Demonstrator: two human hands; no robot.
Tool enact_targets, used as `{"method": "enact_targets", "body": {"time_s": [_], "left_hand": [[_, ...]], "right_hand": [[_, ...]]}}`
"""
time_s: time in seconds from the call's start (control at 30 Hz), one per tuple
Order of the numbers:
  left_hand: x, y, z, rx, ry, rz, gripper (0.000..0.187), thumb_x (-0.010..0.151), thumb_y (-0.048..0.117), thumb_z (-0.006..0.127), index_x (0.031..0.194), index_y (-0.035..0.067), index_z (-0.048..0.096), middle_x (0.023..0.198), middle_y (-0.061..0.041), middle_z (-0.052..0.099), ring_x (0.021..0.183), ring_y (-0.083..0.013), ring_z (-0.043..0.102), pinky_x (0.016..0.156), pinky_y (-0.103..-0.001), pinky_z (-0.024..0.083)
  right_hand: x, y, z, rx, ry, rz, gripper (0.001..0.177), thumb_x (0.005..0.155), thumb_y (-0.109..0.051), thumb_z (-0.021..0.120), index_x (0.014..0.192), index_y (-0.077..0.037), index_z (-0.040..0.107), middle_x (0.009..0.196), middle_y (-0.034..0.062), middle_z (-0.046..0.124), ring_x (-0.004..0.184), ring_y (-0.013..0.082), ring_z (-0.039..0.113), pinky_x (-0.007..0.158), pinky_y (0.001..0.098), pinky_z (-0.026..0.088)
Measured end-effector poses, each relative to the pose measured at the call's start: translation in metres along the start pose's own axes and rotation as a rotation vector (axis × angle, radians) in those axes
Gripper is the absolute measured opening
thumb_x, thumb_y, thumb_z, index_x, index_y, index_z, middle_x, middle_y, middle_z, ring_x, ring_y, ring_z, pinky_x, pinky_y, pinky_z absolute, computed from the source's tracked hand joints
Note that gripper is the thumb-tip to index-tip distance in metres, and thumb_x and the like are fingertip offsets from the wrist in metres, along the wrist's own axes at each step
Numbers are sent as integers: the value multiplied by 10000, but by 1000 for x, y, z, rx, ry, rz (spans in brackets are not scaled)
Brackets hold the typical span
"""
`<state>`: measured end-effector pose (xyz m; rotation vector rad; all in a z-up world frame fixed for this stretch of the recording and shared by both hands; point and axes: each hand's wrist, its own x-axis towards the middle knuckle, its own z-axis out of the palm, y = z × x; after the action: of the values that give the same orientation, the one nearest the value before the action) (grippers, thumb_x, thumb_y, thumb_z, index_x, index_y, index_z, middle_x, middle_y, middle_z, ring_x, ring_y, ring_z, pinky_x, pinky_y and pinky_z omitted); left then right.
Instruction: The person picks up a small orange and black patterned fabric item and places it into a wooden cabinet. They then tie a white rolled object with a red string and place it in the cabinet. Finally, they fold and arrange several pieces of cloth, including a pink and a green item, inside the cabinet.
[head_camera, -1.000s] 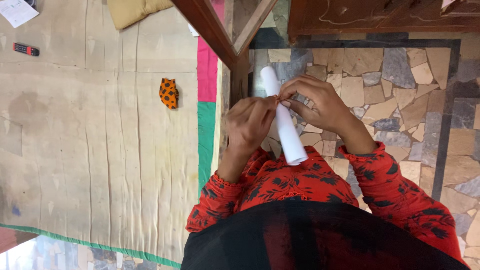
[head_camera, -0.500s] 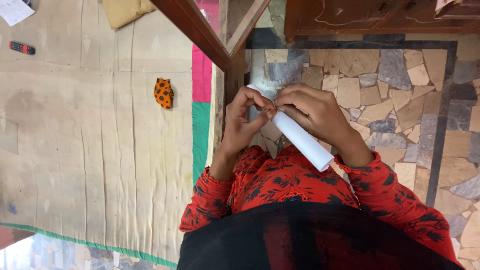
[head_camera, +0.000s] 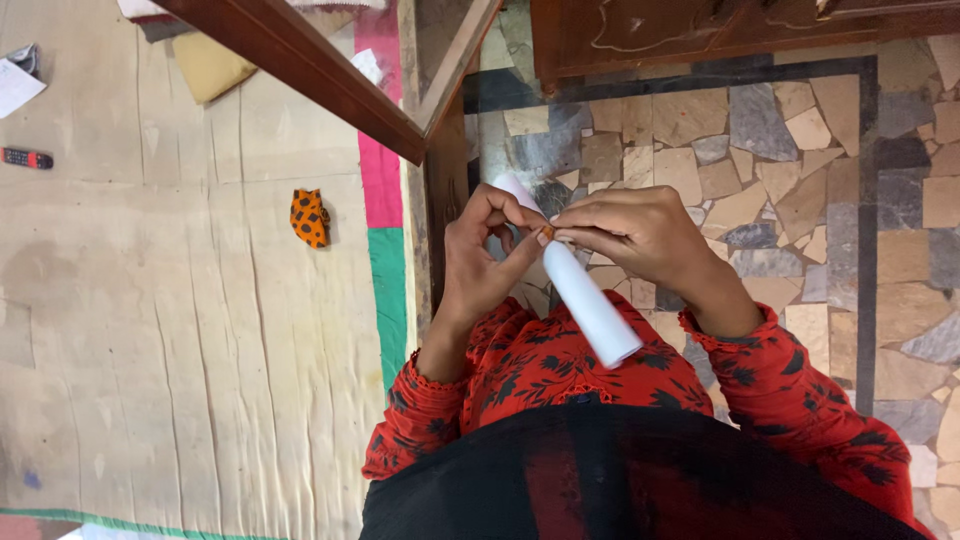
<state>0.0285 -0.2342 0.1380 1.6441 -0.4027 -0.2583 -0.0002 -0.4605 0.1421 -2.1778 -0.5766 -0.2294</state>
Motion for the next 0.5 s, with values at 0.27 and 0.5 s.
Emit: {"method": "enact_targets", "body": {"time_s": [0.27,0.5], "left_hand": [[-1,23,9,-21,33,41,203,924,-18,760,923,40,566,1016,-113,793,932,-124,767,808,-252,619],[-18,30,22,181,158,125,182,892,2,791,805,31,634,981,-110,799,860,-120,757,742,-257,611]], "right_hand": [[-10,-23,-1,57,231,64,161,915,-76,780,1045,-4,719,1022,136,764,918,235,774,749,317,615],[-19,-42,8,25,360,161,133,917,-24,781,1021,13,707,1066,145,764,965,236,781,802,311,624]]}}
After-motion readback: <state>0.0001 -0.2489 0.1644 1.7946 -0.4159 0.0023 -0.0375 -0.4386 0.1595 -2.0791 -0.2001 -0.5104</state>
